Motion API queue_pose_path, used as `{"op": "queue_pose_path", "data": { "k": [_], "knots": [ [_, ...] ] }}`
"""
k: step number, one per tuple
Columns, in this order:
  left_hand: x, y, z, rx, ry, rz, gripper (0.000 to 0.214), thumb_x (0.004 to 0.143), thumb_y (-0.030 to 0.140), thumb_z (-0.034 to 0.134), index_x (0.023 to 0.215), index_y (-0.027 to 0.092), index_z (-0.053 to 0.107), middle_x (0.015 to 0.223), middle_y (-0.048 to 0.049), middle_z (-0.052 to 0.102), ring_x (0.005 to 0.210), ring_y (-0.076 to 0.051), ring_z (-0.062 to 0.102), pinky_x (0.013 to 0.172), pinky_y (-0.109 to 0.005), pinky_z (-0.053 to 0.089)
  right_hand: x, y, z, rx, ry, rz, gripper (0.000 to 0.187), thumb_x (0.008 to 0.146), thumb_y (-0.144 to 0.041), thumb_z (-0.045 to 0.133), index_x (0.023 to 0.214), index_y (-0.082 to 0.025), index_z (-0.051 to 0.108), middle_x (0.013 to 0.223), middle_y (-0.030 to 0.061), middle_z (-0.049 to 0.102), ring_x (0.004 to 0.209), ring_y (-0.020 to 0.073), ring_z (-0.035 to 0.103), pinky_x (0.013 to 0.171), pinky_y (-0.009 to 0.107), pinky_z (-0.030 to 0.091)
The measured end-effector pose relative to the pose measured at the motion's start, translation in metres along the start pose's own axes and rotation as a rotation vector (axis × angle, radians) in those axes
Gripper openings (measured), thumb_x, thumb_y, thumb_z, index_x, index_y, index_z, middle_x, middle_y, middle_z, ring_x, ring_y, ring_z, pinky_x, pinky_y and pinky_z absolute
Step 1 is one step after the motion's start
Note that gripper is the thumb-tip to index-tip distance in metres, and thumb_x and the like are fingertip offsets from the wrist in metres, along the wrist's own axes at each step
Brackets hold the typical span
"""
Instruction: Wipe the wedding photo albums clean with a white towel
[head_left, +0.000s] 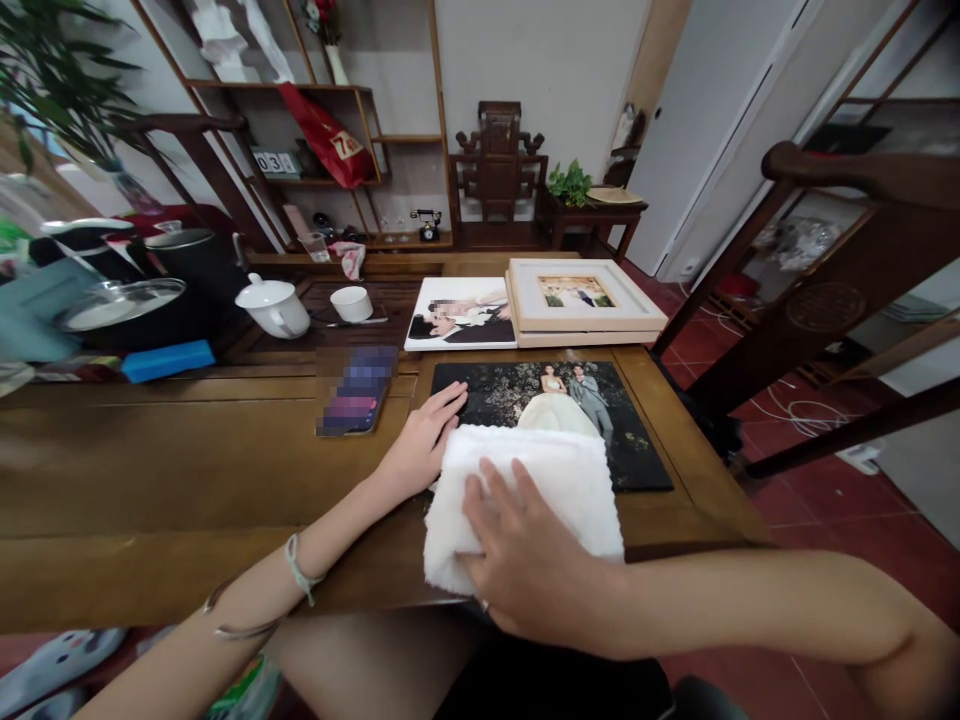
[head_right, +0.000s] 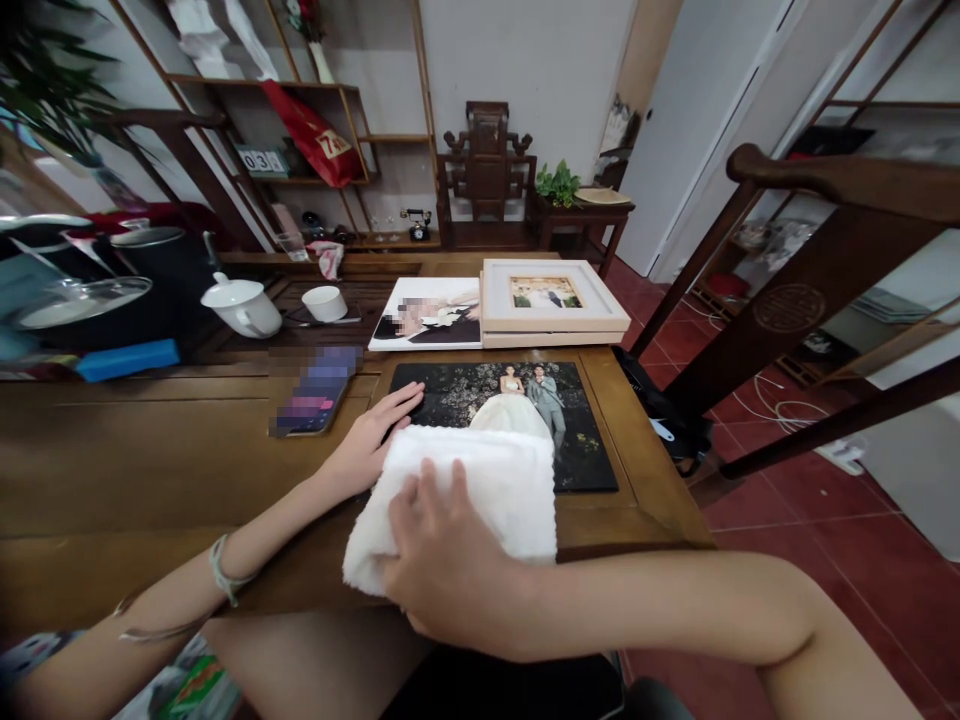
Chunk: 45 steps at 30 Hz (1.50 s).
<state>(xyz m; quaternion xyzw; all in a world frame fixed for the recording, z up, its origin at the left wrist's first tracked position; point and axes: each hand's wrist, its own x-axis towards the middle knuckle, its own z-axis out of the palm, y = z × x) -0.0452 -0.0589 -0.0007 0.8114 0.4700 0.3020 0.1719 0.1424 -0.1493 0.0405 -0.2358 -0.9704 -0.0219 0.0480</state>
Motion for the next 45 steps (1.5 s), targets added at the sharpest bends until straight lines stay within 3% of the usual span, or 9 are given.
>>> {"op": "queue_pose_path", "data": {
  "k": [3,8,11,14,19,24,30,37,45],
  "knots": [
    [0.000,-0.001,0.001,0.009,0.006,0.003,0.042,0.094,0.026,0.034,0.130,0.016,0.053,0.141,-0.0108,0.047,0.134,-0.025,0.039,0.111,-0.049,0.033,0.002,0.020,-0.004,0.072,0.012,0.066,0.029,0.076,-0.038,0.061,0.095,-0.017,0.068,0.122,0.0207,0.054,0.120,0.0435,0.041,0.093,0.060,0.035],
    [0.000,-0.001,0.004,0.030,0.028,0.006,0.042,0.094,0.025,0.033,0.130,0.015,0.052,0.141,-0.0113,0.048,0.134,-0.024,0.040,0.112,-0.048,0.032,0.023,0.092,-0.013,0.021,0.008,0.326,0.029,0.082,-0.033,0.053,0.099,-0.013,0.066,0.104,0.0179,0.063,0.096,0.0306,0.057,0.080,0.041,0.044],
    [-0.001,0.000,0.004,0.038,0.032,0.006,0.042,0.094,0.025,0.033,0.129,0.013,0.053,0.141,-0.0122,0.047,0.133,-0.024,0.040,0.111,-0.048,0.033,0.038,0.130,-0.014,-0.002,0.022,0.348,0.028,0.086,-0.031,0.048,0.098,-0.011,0.065,0.095,0.0157,0.065,0.089,0.0273,0.058,0.075,0.035,0.042],
    [-0.001,0.000,0.004,0.045,0.033,0.008,0.042,0.095,0.025,0.032,0.128,0.012,0.054,0.141,-0.0128,0.048,0.133,-0.024,0.041,0.111,-0.048,0.033,0.049,0.150,-0.012,0.009,0.046,0.302,0.027,0.085,-0.029,0.048,0.095,-0.011,0.065,0.092,0.0145,0.066,0.087,0.0258,0.058,0.073,0.032,0.041],
    [-0.001,-0.002,0.005,0.058,0.033,0.006,0.042,0.095,0.026,0.032,0.129,0.013,0.053,0.141,-0.0117,0.048,0.133,-0.024,0.041,0.111,-0.047,0.033,0.054,0.147,-0.007,0.070,0.108,0.214,0.022,0.083,-0.026,0.050,0.089,-0.011,0.066,0.092,0.0136,0.066,0.086,0.0241,0.056,0.071,0.031,0.038],
    [0.000,-0.002,0.005,0.063,0.031,0.013,0.042,0.095,0.025,0.033,0.128,0.010,0.054,0.140,-0.0136,0.048,0.133,-0.024,0.041,0.112,-0.047,0.033,0.056,0.151,-0.011,0.341,0.197,0.360,0.024,0.085,-0.030,0.046,0.078,-0.014,0.062,0.081,0.0081,0.065,0.073,0.0197,0.054,0.067,0.029,0.036],
    [-0.001,-0.001,0.004,0.068,0.027,0.001,0.042,0.095,0.024,0.033,0.128,0.010,0.054,0.141,-0.0134,0.047,0.133,-0.025,0.040,0.111,-0.047,0.033,0.094,0.165,-0.018,0.736,0.196,0.468,0.024,0.083,-0.036,0.050,0.077,-0.015,0.059,0.090,0.0077,0.066,0.075,0.0188,0.055,0.067,0.029,0.039],
    [-0.001,-0.003,0.005,0.074,0.037,-0.003,0.041,0.094,0.025,0.034,0.127,0.012,0.055,0.139,-0.0131,0.050,0.130,-0.025,0.044,0.110,-0.047,0.035,0.114,0.158,-0.019,0.598,0.092,0.388,0.022,0.083,-0.035,0.048,0.076,-0.016,0.057,0.087,0.0082,0.066,0.075,0.0203,0.055,0.069,0.030,0.041],
    [-0.001,-0.002,0.005,0.073,0.024,0.010,0.043,0.095,0.024,0.032,0.129,0.009,0.053,0.141,-0.0136,0.047,0.133,-0.023,0.040,0.112,-0.045,0.032,0.059,0.173,-0.029,0.410,0.025,0.449,0.023,0.084,-0.035,0.047,0.078,-0.016,0.058,0.091,0.0107,0.066,0.079,0.0227,0.057,0.072,0.033,0.039]
  ]
}}
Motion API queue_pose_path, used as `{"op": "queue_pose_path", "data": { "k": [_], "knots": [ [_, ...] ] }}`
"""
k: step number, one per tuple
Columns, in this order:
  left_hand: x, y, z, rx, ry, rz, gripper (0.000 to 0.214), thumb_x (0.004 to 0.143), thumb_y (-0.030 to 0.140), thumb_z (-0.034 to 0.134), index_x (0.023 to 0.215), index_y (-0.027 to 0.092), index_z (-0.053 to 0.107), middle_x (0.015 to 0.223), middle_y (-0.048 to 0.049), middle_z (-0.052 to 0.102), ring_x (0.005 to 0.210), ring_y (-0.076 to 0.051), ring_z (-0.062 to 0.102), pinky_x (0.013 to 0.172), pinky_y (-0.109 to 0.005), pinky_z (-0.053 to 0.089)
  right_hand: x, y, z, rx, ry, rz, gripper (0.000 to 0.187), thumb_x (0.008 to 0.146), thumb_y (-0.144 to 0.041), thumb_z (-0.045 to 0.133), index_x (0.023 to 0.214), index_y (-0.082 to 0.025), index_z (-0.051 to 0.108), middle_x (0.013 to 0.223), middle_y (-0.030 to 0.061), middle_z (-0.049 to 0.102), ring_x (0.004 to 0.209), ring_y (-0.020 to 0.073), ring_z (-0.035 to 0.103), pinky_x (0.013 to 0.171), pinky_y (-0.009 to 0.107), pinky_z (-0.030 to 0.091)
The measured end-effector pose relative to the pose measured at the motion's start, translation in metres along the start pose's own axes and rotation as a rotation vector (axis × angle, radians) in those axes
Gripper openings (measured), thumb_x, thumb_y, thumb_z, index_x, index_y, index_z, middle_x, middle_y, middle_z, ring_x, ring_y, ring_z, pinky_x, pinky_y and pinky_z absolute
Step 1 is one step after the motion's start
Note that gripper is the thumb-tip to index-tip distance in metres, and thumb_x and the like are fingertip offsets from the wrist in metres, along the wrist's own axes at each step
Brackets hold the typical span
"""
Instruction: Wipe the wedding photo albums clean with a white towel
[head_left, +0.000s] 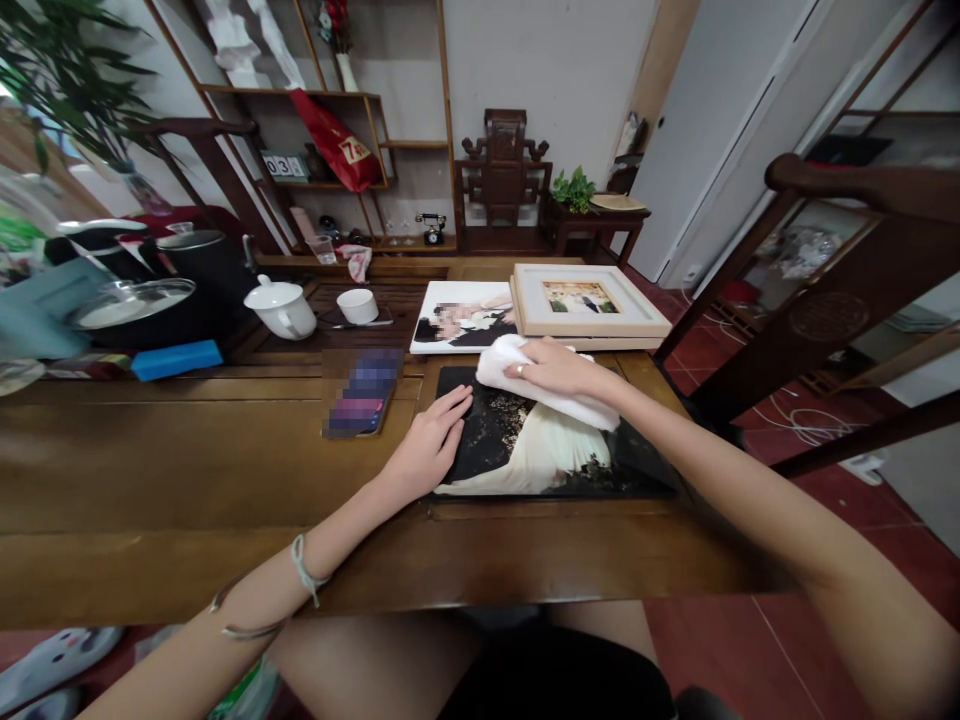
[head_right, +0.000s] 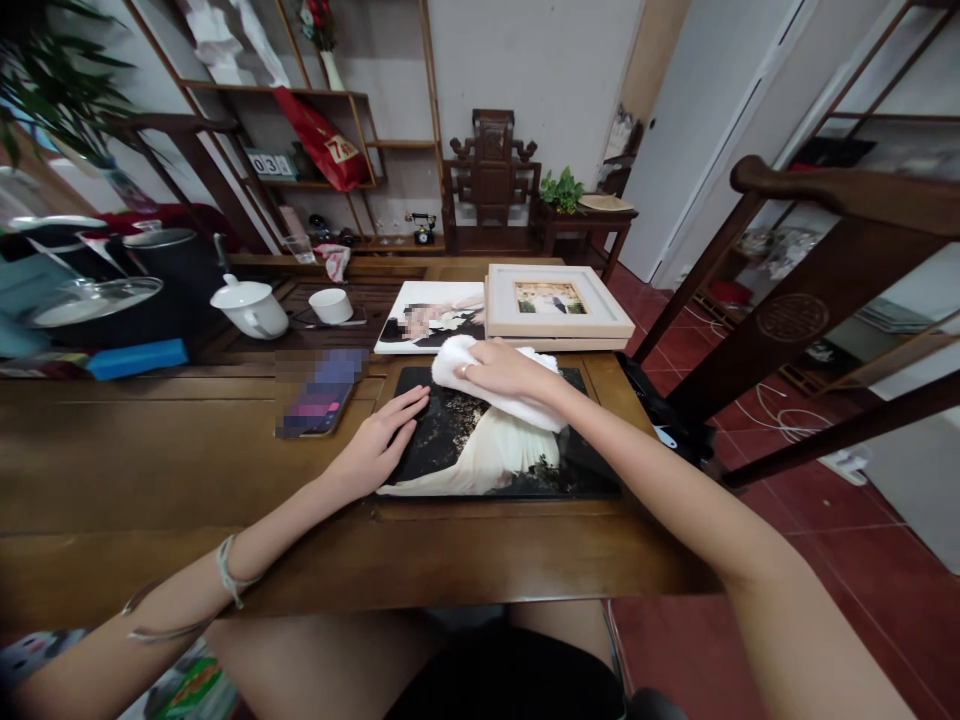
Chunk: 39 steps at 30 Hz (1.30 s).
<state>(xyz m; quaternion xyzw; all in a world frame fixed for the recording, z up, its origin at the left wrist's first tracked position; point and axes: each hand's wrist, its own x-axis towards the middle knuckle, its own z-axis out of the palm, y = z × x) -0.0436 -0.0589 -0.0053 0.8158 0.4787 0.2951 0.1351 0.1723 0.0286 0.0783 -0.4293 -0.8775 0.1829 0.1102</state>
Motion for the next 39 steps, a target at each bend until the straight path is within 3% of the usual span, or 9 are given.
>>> {"op": "queue_pose_path", "data": {
  "k": [5,9,13,17,22,30,35,39],
  "knots": [
    [0.000,0.000,0.001,0.006,0.004,-0.009,0.042,0.095,0.024,0.032,0.129,0.011,0.053,0.141,-0.0125,0.047,0.134,-0.024,0.040,0.111,-0.047,0.033,-0.007,0.003,-0.005,-0.057,-0.017,-0.014,0.022,0.085,-0.034,0.046,0.076,-0.017,0.058,0.088,0.0105,0.066,0.079,0.0226,0.057,0.070,0.032,0.039],
    [0.000,0.000,0.001,0.007,0.005,0.000,0.043,0.095,0.024,0.032,0.128,0.008,0.053,0.141,-0.0144,0.047,0.133,-0.025,0.040,0.112,-0.047,0.033,0.015,-0.012,0.004,-0.033,-0.022,-0.030,0.028,0.086,-0.039,0.046,0.081,-0.014,0.060,0.087,0.0118,0.066,0.074,0.0213,0.057,0.066,0.030,0.040],
    [0.000,-0.001,0.000,0.015,0.008,0.001,0.043,0.094,0.024,0.033,0.128,0.007,0.054,0.139,-0.0161,0.048,0.130,-0.027,0.044,0.110,-0.048,0.035,0.041,-0.037,0.017,-0.054,-0.021,-0.142,0.031,0.086,-0.038,0.044,0.082,-0.012,0.061,0.091,0.0137,0.066,0.077,0.0217,0.057,0.068,0.030,0.041],
    [0.001,-0.001,0.000,0.020,0.007,0.003,0.043,0.094,0.023,0.033,0.126,0.006,0.055,0.135,-0.0171,0.051,0.127,-0.028,0.046,0.108,-0.048,0.037,0.051,-0.048,0.024,-0.060,-0.042,-0.189,0.029,0.086,-0.034,0.044,0.082,-0.012,0.062,0.095,0.0142,0.066,0.082,0.0221,0.057,0.072,0.029,0.041],
    [0.000,-0.001,0.000,0.009,-0.001,-0.004,0.042,0.094,0.024,0.034,0.129,0.010,0.054,0.139,-0.0149,0.049,0.130,-0.026,0.044,0.110,-0.047,0.035,0.027,-0.023,0.025,-0.092,0.044,-0.187,0.027,0.088,-0.035,0.044,0.088,-0.013,0.060,0.095,0.0134,0.063,0.086,0.0237,0.055,0.077,0.033,0.042],
    [0.000,0.000,0.001,0.004,-0.008,0.004,0.043,0.095,0.023,0.031,0.129,0.009,0.052,0.142,-0.0143,0.045,0.134,-0.024,0.039,0.112,-0.047,0.031,-0.031,0.027,0.020,-0.254,0.113,-0.129,0.023,0.087,-0.030,0.046,0.094,-0.014,0.061,0.104,0.0157,0.058,0.110,0.0306,0.048,0.090,0.044,0.040],
    [0.000,0.001,0.001,-0.013,0.008,0.008,0.042,0.095,0.024,0.031,0.129,0.013,0.053,0.141,-0.0127,0.047,0.134,-0.024,0.040,0.111,-0.048,0.033,-0.029,0.021,0.026,-0.296,0.091,-0.222,0.021,0.084,-0.024,0.049,0.096,-0.014,0.063,0.119,0.0180,0.056,0.133,0.0358,0.029,0.103,0.060,0.024],
    [0.000,0.001,0.001,-0.013,0.009,-0.007,0.042,0.095,0.025,0.032,0.129,0.012,0.053,0.141,-0.0137,0.046,0.133,-0.025,0.040,0.111,-0.049,0.033,-0.023,0.005,0.028,-0.300,0.019,-0.268,0.023,0.083,-0.021,0.050,0.100,-0.013,0.063,0.121,0.0186,0.057,0.135,0.0362,0.028,0.102,0.062,0.025]
  ]
}}
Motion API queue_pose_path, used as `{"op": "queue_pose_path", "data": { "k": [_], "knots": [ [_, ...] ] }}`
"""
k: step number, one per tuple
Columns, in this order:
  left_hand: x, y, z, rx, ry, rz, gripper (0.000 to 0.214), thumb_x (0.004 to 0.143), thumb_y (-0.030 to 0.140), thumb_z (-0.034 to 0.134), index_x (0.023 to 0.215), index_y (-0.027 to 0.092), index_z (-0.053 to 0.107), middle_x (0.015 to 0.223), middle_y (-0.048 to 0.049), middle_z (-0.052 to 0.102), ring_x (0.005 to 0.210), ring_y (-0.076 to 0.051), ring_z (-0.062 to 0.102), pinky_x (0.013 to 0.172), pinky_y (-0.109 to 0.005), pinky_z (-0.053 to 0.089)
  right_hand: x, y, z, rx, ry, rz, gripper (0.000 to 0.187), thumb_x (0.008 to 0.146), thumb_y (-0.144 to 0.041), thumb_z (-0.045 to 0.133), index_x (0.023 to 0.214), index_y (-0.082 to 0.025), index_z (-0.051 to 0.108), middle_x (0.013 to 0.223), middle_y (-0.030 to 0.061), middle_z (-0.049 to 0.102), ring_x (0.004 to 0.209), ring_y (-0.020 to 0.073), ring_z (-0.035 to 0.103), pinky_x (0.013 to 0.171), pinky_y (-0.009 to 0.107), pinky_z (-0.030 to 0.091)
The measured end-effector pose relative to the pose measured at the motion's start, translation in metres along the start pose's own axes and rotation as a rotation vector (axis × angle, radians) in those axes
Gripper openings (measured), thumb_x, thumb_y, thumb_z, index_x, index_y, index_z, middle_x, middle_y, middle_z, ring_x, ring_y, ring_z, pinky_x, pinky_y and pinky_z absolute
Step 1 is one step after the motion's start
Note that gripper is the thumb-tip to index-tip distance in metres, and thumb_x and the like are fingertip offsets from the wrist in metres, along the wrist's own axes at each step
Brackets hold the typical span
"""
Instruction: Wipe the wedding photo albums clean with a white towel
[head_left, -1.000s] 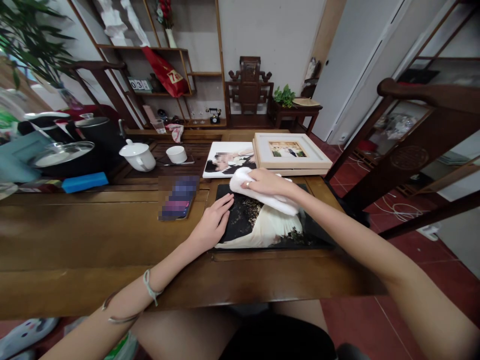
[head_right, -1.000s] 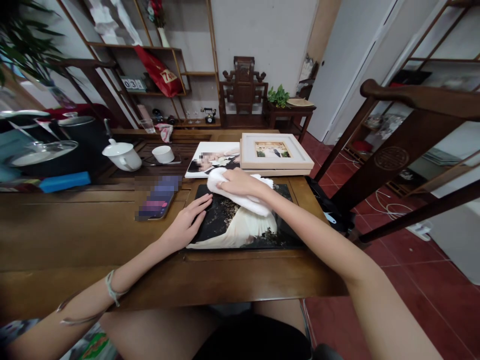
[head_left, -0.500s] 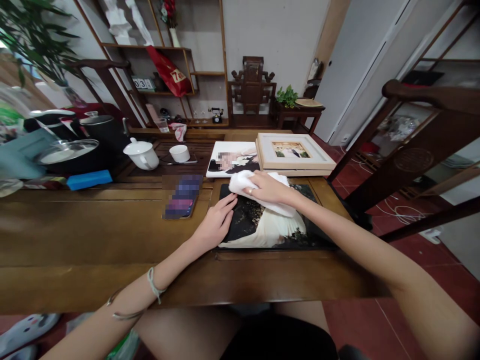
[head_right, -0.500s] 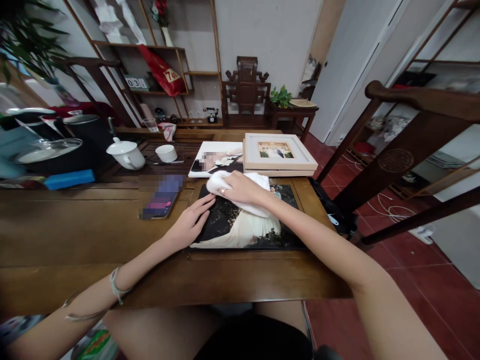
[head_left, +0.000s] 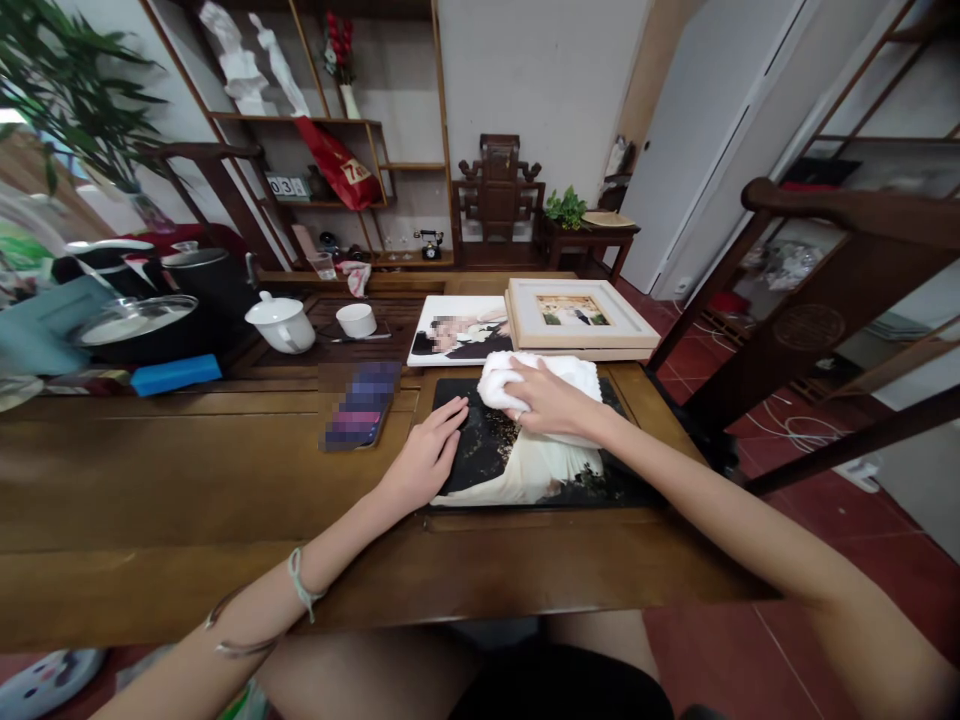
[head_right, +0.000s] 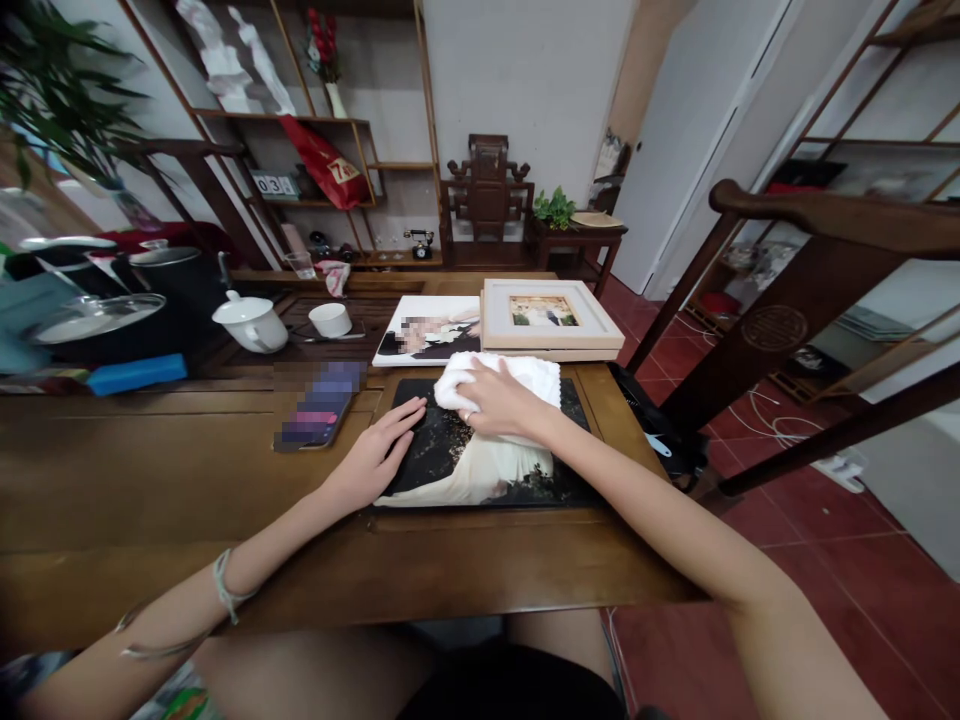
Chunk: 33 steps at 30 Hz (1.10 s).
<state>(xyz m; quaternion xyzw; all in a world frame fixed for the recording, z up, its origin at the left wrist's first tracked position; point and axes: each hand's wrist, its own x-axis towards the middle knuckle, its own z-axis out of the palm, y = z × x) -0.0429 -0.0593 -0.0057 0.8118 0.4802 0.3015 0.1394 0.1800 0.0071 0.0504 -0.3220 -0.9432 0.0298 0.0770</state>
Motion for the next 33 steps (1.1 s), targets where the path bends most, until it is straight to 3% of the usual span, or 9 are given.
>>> {"op": "queue_pose_path", "data": {
  "k": [6,11,14,17,21,26,29,33],
  "knots": [
    [0.001,0.000,-0.001,0.007,-0.016,0.018,0.040,0.094,0.023,0.033,0.127,0.015,0.056,0.141,-0.0117,0.048,0.133,-0.025,0.041,0.110,-0.048,0.034,-0.015,-0.043,-0.006,-0.016,-0.067,-0.119,0.031,0.080,-0.023,0.052,0.106,-0.013,0.066,0.143,0.0164,0.042,0.136,0.0408,0.024,0.102,0.066,0.024],
    [0.000,0.000,-0.002,0.015,-0.026,-0.010,0.042,0.094,0.023,0.032,0.130,0.014,0.052,0.142,-0.0120,0.047,0.134,-0.024,0.040,0.111,-0.048,0.033,-0.053,-0.099,0.002,0.008,-0.121,-0.088,0.032,0.077,-0.031,0.057,0.105,-0.020,0.069,0.145,0.0156,0.038,0.136,0.0455,0.021,0.102,0.068,0.022],
    [0.000,0.001,-0.003,0.003,-0.024,-0.001,0.043,0.094,0.023,0.032,0.130,0.013,0.052,0.142,-0.0123,0.046,0.134,-0.024,0.039,0.112,-0.047,0.032,-0.065,-0.120,0.006,0.033,-0.139,-0.121,0.032,0.074,-0.036,0.061,0.100,-0.021,0.071,0.146,0.0172,0.036,0.135,0.0496,0.018,0.100,0.071,0.021],
    [0.000,0.001,-0.004,-0.008,-0.032,-0.002,0.043,0.093,0.023,0.033,0.130,0.013,0.053,0.142,-0.0126,0.046,0.134,-0.025,0.040,0.111,-0.047,0.033,-0.057,-0.113,0.006,0.064,-0.143,-0.110,0.031,0.074,-0.033,0.061,0.100,-0.019,0.070,0.146,0.0158,0.037,0.136,0.0478,0.019,0.101,0.071,0.020],
    [0.000,0.001,-0.003,-0.015,-0.024,0.007,0.041,0.094,0.023,0.033,0.128,0.016,0.054,0.141,-0.0112,0.048,0.134,-0.025,0.039,0.111,-0.048,0.034,-0.026,-0.068,-0.001,0.100,-0.103,-0.002,0.027,0.077,-0.028,0.059,0.100,-0.018,0.068,0.143,0.0131,0.043,0.136,0.0415,0.024,0.101,0.067,0.023],
    [0.000,0.001,-0.001,0.002,0.003,-0.004,0.042,0.095,0.026,0.033,0.130,0.013,0.052,0.141,-0.0127,0.047,0.134,-0.024,0.040,0.112,-0.047,0.032,0.010,-0.018,-0.010,0.070,-0.061,0.033,0.015,0.079,-0.024,0.056,0.086,-0.015,0.066,0.109,0.0147,0.064,0.125,0.0342,0.041,0.098,0.059,0.031],
    [0.000,0.001,-0.002,0.005,-0.001,-0.003,0.042,0.095,0.026,0.033,0.130,0.014,0.053,0.141,-0.0121,0.047,0.134,-0.024,0.040,0.111,-0.048,0.033,0.014,-0.016,-0.008,0.026,-0.031,0.042,0.017,0.078,-0.024,0.055,0.088,-0.015,0.066,0.115,0.0145,0.061,0.121,0.0331,0.044,0.097,0.057,0.032],
    [0.000,0.001,-0.003,-0.006,-0.007,0.007,0.041,0.094,0.024,0.033,0.128,0.015,0.054,0.140,-0.0113,0.048,0.133,-0.024,0.041,0.111,-0.048,0.033,-0.012,-0.051,0.000,-0.027,-0.053,0.025,0.028,0.077,-0.025,0.055,0.101,-0.016,0.068,0.137,0.0162,0.047,0.129,0.0400,0.034,0.097,0.063,0.030]
  ]
}}
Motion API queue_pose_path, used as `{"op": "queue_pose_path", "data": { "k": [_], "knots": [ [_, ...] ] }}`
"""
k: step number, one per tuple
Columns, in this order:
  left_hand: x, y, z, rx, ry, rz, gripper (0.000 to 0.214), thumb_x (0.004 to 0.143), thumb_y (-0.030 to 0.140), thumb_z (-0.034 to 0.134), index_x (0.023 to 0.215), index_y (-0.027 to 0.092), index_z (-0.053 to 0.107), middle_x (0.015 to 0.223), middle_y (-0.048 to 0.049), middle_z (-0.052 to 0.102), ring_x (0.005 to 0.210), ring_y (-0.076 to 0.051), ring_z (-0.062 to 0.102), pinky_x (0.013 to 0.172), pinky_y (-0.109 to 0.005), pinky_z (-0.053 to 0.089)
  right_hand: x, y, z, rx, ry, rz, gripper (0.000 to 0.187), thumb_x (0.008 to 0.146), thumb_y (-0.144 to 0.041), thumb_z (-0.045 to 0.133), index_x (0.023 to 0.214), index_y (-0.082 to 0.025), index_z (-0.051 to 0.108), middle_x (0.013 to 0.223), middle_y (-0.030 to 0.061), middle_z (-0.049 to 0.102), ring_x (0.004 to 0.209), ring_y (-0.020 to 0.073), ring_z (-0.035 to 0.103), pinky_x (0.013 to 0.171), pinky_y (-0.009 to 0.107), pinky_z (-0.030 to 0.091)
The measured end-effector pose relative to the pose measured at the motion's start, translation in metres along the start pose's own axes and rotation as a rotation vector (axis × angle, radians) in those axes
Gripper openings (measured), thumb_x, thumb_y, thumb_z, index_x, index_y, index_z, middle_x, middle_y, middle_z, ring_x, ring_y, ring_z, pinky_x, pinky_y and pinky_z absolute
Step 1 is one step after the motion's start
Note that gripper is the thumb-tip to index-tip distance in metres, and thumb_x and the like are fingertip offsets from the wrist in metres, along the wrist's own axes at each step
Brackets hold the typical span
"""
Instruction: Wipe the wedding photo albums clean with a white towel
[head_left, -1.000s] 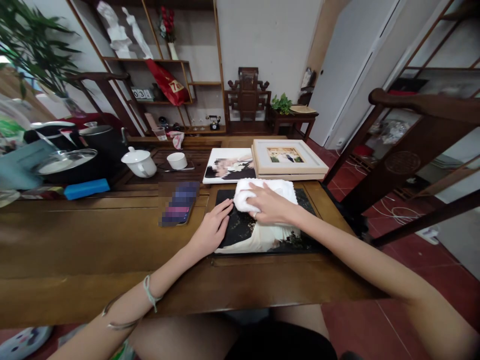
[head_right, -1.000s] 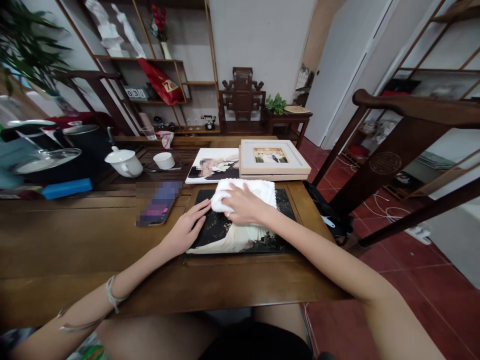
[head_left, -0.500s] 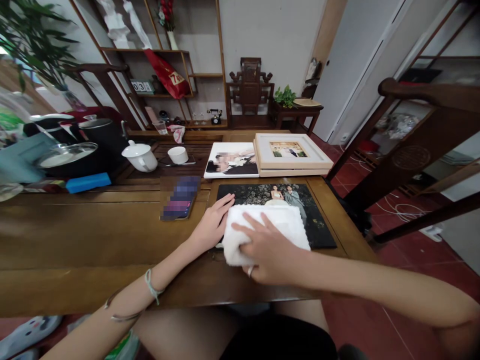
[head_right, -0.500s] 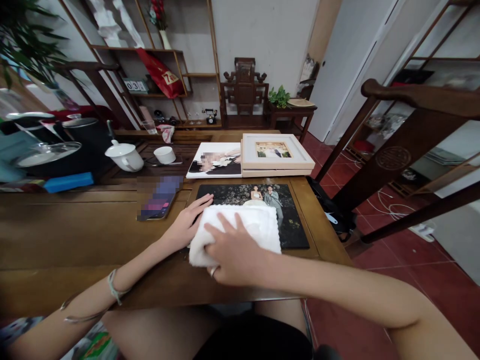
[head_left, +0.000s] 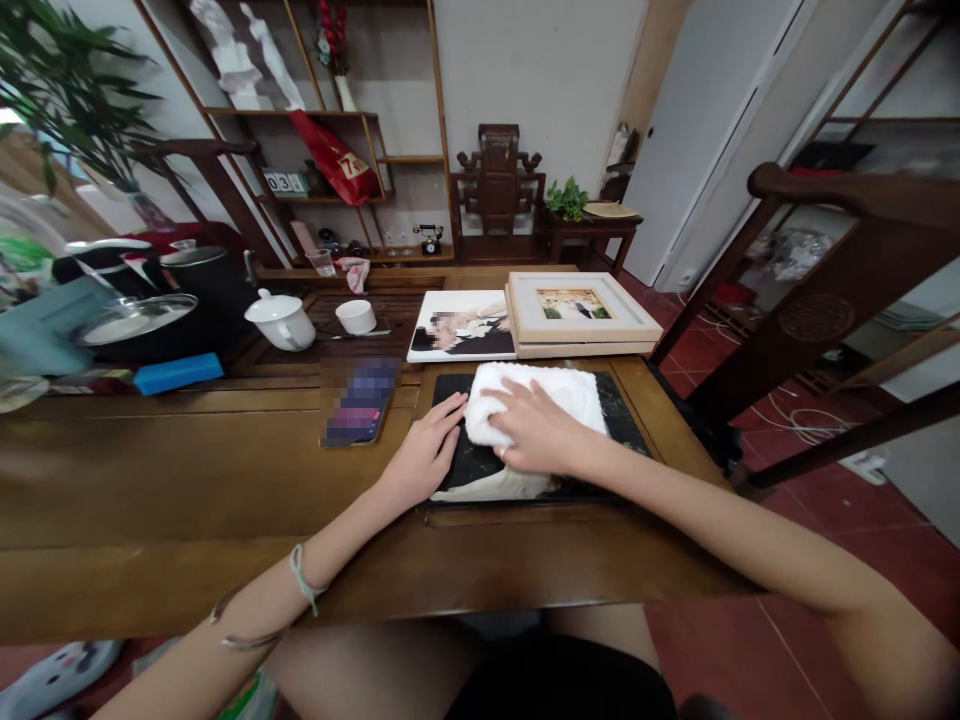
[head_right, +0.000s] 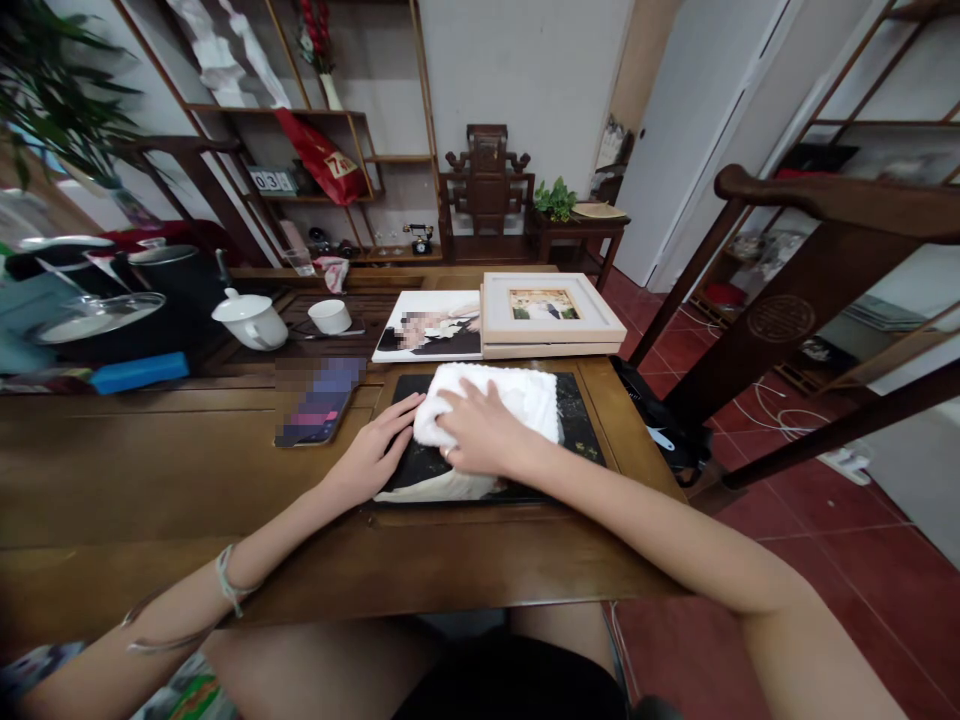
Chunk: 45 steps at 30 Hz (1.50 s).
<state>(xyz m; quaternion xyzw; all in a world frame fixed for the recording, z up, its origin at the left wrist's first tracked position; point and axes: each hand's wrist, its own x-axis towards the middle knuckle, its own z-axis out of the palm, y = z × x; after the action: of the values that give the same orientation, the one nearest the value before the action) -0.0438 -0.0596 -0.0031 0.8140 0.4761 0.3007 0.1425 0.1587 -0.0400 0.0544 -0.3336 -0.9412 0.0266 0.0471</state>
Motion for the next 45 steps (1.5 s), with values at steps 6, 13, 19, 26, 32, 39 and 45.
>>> {"op": "queue_pose_path", "data": {
  "k": [6,13,19,26,32,39,45],
  "knots": [
    [0.000,0.001,-0.002,0.000,-0.023,-0.013,0.043,0.094,0.024,0.033,0.130,0.014,0.052,0.142,-0.0123,0.047,0.134,-0.025,0.039,0.111,-0.048,0.033,-0.054,-0.071,0.015,0.002,-0.064,-0.112,0.027,0.071,-0.035,0.064,0.094,-0.022,0.072,0.149,0.0146,0.031,0.134,0.0510,0.018,0.099,0.072,0.019],
    [0.000,-0.001,-0.001,-0.006,-0.030,-0.008,0.043,0.094,0.025,0.033,0.130,0.012,0.053,0.142,-0.0131,0.046,0.134,-0.025,0.039,0.112,-0.046,0.033,-0.034,-0.038,0.009,0.106,-0.013,-0.085,0.028,0.076,-0.034,0.061,0.098,-0.018,0.070,0.143,0.0132,0.042,0.134,0.0431,0.027,0.101,0.067,0.022],
    [0.000,0.000,0.000,-0.021,0.011,0.001,0.041,0.095,0.026,0.033,0.129,0.015,0.054,0.141,-0.0113,0.048,0.134,-0.024,0.040,0.112,-0.047,0.032,0.001,0.046,-0.006,0.099,0.112,-0.079,0.012,0.074,-0.022,0.060,0.077,-0.014,0.067,0.116,0.0165,0.062,0.119,0.0321,0.049,0.093,0.045,0.040],
    [-0.001,-0.002,0.001,0.001,0.001,-0.003,0.042,0.095,0.026,0.032,0.128,0.010,0.053,0.141,-0.0143,0.047,0.134,-0.023,0.040,0.112,-0.045,0.032,-0.006,0.046,-0.006,0.111,0.105,-0.108,0.009,0.072,-0.019,0.058,0.071,-0.016,0.066,0.117,0.0127,0.063,0.122,0.0313,0.046,0.097,0.044,0.037],
    [0.000,-0.001,0.000,0.020,-0.014,-0.003,0.042,0.095,0.025,0.032,0.130,0.012,0.053,0.142,-0.0125,0.046,0.134,-0.024,0.040,0.112,-0.047,0.032,-0.062,-0.029,0.004,0.136,0.000,-0.243,0.019,0.068,-0.027,0.063,0.084,-0.019,0.071,0.145,0.0089,0.040,0.136,0.0408,0.023,0.107,0.063,0.016],
    [0.000,-0.001,0.000,0.014,-0.017,-0.005,0.043,0.095,0.025,0.032,0.130,0.010,0.052,0.142,-0.0137,0.045,0.134,-0.024,0.039,0.112,-0.047,0.032,-0.059,-0.022,0.009,0.160,0.037,-0.218,0.024,0.071,-0.027,0.063,0.093,-0.020,0.070,0.144,0.0074,0.042,0.137,0.0354,0.026,0.108,0.059,0.019],
    [-0.001,-0.001,0.000,0.005,-0.009,0.006,0.043,0.095,0.026,0.032,0.129,0.009,0.052,0.142,-0.0146,0.046,0.134,-0.024,0.039,0.113,-0.046,0.031,-0.019,0.052,0.000,0.097,0.170,-0.090,0.012,0.075,-0.021,0.061,0.082,-0.016,0.068,0.126,0.0142,0.059,0.125,0.0315,0.045,0.099,0.048,0.038]
  ]
}}
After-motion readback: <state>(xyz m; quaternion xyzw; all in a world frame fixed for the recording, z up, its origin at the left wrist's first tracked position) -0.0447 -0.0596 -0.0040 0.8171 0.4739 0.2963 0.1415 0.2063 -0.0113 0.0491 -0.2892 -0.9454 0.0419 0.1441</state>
